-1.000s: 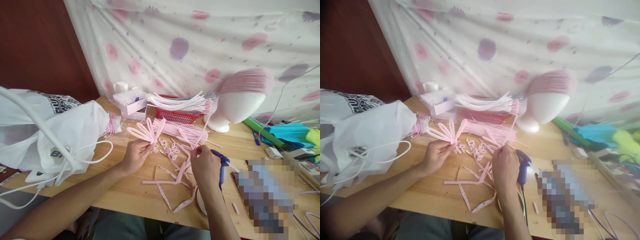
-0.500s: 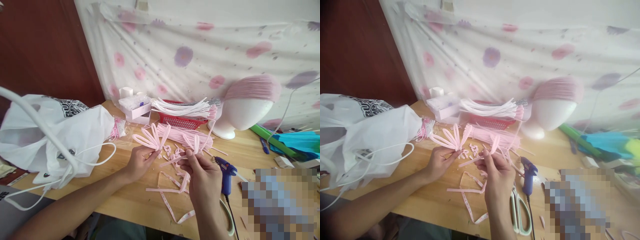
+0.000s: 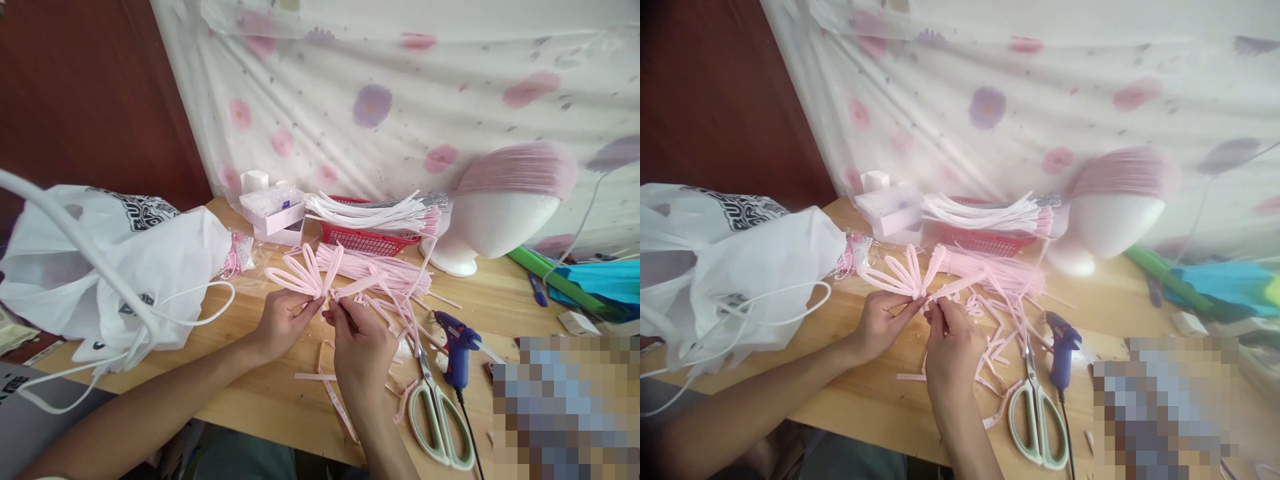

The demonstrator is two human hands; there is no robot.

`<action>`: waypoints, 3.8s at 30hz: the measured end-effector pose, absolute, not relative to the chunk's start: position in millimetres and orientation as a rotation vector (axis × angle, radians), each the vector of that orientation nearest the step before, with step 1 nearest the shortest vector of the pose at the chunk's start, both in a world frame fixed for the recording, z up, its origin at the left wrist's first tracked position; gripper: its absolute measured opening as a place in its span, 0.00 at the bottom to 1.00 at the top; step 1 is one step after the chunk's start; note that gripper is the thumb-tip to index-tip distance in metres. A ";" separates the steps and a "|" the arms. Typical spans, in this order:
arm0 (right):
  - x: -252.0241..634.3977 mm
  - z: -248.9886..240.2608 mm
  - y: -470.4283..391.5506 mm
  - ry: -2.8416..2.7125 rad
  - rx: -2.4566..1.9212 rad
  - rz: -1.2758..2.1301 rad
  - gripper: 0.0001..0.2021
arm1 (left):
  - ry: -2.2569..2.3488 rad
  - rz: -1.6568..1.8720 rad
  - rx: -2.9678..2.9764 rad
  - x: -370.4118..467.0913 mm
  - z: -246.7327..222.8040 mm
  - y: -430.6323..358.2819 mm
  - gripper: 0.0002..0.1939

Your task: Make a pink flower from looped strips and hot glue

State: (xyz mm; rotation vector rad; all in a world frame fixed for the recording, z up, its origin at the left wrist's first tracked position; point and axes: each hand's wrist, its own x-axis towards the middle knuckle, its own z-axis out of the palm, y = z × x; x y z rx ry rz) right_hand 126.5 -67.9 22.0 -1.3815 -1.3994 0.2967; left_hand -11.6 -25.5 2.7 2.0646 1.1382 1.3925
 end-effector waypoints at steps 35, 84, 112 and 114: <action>124.7 16.4 -66.7 -1.507 -1.235 0.127 0.10 | 1.000 1.538 2.184 -8.2 2.5 -27.0 0.12; 123.1 12.9 -69.9 -1.045 -1.062 0.694 0.08 | 0.850 1.310 2.151 -10.7 -4.9 -22.4 0.13; 127.6 7.7 -73.3 -1.114 -1.091 0.544 0.06 | 0.933 1.398 2.182 -8.8 -1.6 -24.5 0.12; 130.3 5.6 -74.2 -1.139 -1.142 0.492 0.06 | 0.976 1.386 2.207 -8.9 -1.4 -25.4 0.15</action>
